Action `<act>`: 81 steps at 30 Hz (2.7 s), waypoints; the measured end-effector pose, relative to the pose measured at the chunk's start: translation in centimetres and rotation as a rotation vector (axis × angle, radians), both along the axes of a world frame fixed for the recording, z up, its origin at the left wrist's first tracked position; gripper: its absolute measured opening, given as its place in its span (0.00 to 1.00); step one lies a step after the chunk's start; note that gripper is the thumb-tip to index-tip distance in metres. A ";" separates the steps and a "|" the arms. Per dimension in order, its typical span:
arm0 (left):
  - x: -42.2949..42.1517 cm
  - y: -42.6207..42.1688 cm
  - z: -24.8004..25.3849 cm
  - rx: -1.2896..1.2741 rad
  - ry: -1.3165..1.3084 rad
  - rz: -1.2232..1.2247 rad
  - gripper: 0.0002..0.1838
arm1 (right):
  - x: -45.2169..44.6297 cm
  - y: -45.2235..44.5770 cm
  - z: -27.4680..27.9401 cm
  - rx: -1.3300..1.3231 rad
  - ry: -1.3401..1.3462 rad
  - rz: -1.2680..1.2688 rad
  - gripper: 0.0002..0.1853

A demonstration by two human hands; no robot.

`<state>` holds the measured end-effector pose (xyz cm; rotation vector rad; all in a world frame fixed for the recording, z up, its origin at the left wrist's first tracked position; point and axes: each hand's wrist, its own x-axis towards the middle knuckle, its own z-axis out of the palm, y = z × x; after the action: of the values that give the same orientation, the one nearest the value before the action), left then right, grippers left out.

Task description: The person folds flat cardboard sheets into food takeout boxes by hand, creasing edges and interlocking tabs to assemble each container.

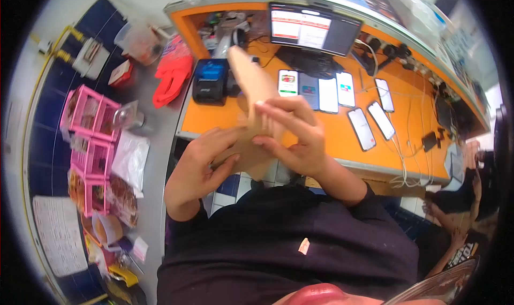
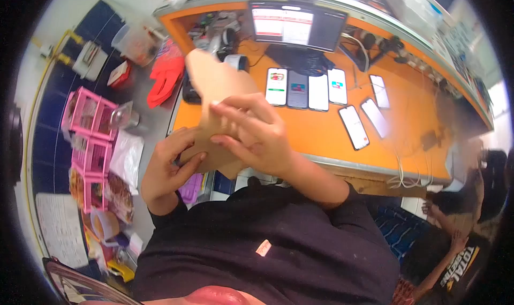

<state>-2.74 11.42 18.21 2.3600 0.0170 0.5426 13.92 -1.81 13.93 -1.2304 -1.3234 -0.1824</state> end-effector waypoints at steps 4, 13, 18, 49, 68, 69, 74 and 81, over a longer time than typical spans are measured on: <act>-0.5 -0.3 0.4 0.068 0.093 -0.037 0.15 | -0.1 -0.1 -1.4 0.026 -0.100 0.069 0.22; -0.7 -1.6 0.4 0.170 0.019 0.149 0.08 | -1.2 -0.6 -2.8 0.003 -0.061 0.095 0.18; -0.4 -2.2 -0.9 -0.002 -0.087 0.369 0.07 | -1.3 -0.6 -1.9 0.030 -0.163 0.005 0.17; 1.2 -0.1 -5.0 -0.638 -0.778 -0.008 0.35 | 0.2 0.9 -0.4 0.145 -0.061 -0.045 0.11; -1.8 1.5 -0.4 -0.019 -0.043 0.164 0.08 | -1.2 4.1 1.5 -0.036 -0.231 0.172 0.23; -1.7 1.5 -0.5 0.017 -0.070 0.144 0.08 | -1.3 4.1 1.2 -0.025 -0.193 0.180 0.22; -1.3 0.9 -1.1 0.122 -0.143 0.250 0.10 | -2.1 4.4 -0.2 0.068 -0.110 0.158 0.18; -0.9 0.3 -1.5 0.164 -0.479 0.580 0.21 | -2.1 4.1 -0.7 0.026 0.005 0.187 0.16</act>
<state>-3.61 11.70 16.76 2.3051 0.4617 1.4224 11.82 2.32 13.22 -1.0782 -1.4191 -0.0634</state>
